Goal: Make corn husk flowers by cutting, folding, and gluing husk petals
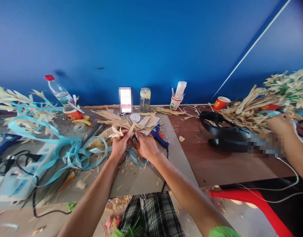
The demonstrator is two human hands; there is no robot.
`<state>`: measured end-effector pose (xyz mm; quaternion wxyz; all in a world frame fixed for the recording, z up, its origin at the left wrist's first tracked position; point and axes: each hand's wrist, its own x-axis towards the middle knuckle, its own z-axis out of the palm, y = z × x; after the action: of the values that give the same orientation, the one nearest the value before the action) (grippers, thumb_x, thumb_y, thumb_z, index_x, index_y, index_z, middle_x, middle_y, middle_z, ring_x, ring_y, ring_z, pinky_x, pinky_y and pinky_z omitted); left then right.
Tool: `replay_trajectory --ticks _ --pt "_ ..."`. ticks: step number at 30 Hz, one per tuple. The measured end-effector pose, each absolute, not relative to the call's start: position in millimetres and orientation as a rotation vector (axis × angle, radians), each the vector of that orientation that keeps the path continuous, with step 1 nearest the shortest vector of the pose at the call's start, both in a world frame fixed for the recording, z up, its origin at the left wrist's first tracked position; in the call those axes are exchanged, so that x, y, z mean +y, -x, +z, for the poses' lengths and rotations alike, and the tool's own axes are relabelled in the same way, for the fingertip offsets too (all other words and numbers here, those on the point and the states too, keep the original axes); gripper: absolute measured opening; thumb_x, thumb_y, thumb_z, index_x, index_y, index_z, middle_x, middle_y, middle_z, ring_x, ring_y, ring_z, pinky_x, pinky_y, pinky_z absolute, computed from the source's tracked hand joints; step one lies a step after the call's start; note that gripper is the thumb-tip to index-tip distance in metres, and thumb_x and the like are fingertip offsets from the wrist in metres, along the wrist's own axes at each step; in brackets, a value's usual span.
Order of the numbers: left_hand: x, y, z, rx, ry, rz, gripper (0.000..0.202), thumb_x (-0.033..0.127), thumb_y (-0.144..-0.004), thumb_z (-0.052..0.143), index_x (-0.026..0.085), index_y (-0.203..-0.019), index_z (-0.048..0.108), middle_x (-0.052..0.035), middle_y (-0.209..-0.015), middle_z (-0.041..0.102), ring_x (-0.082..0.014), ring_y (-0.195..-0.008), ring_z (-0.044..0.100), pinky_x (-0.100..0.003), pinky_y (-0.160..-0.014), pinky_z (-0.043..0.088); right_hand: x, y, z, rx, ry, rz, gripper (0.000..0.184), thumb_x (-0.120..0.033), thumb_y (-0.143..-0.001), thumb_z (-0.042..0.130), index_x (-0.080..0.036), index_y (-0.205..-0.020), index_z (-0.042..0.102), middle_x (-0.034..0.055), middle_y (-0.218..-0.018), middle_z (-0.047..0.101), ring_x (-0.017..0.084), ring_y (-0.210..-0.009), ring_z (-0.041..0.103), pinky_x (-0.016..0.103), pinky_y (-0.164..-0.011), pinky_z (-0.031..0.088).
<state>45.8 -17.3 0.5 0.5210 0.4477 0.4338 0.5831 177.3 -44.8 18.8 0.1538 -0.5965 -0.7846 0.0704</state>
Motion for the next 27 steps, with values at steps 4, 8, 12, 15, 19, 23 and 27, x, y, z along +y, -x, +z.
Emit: replay_trajectory --ticks 4,8,12,15,19,23,27 --pt "-15.8 -45.5 -0.7 1.053 -1.06 1.409 0.025 0.033 -0.068 0.071 0.014 -0.078 0.06 0.0036 -0.057 0.053 -0.0061 -0.048 0.044 -0.02 -0.045 0.032 -39.8 -178.0 19.0 -2.209 1.725 0.227 0.057 -0.028 -0.089 0.042 -0.009 -0.141 0.027 0.015 -0.104 0.069 0.025 -0.091 0.065 0.033 -0.082 0.044" --pt "-14.0 -45.4 -2.0 1.023 -1.059 1.398 0.024 0.034 -0.069 0.07 0.013 -0.077 0.06 0.0034 -0.057 0.053 -0.0055 -0.046 0.042 -0.02 -0.044 0.03 -34.5 -179.8 16.7 -2.165 1.732 0.224 0.058 -0.026 -0.089 0.041 -0.006 -0.141 0.025 0.016 -0.104 0.069 0.025 -0.09 0.066 0.032 -0.081 0.045" --pt "-14.2 -46.6 -1.8 1.041 -1.042 1.383 0.026 0.035 -0.066 0.071 0.014 -0.076 0.06 0.0044 -0.055 0.052 -0.0057 -0.044 0.041 -0.02 -0.043 0.03 -32.5 -181.4 16.0 -2.229 1.681 0.249 0.052 -0.026 -0.089 0.04 -0.012 -0.139 0.033 0.0149 -0.11 0.067 0.024 -0.098 0.064 0.033 -0.085 0.043" --pt "-14.7 -47.4 -1.7 1.06 -1.057 1.373 0.026 0.035 -0.066 0.072 0.014 -0.075 0.059 0.0043 -0.055 0.052 -0.0056 -0.043 0.042 -0.02 -0.043 0.031 -31.9 -180.7 15.7 -2.232 1.684 0.284 0.055 -0.026 -0.09 0.04 -0.011 -0.142 0.028 0.0156 -0.112 0.065 0.024 -0.1 0.063 0.034 -0.086 0.044" --pt "-14.2 -47.4 -3.3 1.043 -1.058 1.363 0.027 0.036 -0.066 0.072 0.014 -0.075 0.058 0.0052 -0.053 0.05 -0.0056 -0.042 0.041 -0.02 -0.042 0.03 -30.8 -179.9 13.8 -2.236 1.707 0.285 0.053 -0.026 -0.089 0.04 -0.012 -0.139 0.032 0.0189 -0.128 0.053 0.024 -0.105 0.06 0.032 -0.084 0.047" --pt "-13.3 -46.7 -6.3 1.049 -1.071 1.353 0.025 0.034 -0.066 0.072 0.015 -0.075 0.058 0.0046 -0.054 0.051 -0.0063 -0.043 0.042 -0.02 -0.043 0.03 -32.2 -180.8 13.3 -2.299 1.769 0.248 0.046 -0.03 -0.088 0.043 -0.017 -0.132 0.042 0.0188 -0.137 0.041 0.026 -0.1 0.062 0.034 -0.078 0.05" --pt "-13.8 -46.4 -7.9 1.067 -1.123 1.323 0.022 0.034 -0.069 0.069 0.015 -0.072 0.058 0.0044 -0.052 0.05 -0.0066 -0.043 0.04 -0.02 -0.043 0.029 -34.9 -180.8 17.1 -2.314 1.783 0.255 0.046 -0.031 -0.089 0.042 -0.019 -0.133 0.04 0.0187 -0.135 0.041 0.026 -0.102 0.062 0.035 -0.078 0.049"
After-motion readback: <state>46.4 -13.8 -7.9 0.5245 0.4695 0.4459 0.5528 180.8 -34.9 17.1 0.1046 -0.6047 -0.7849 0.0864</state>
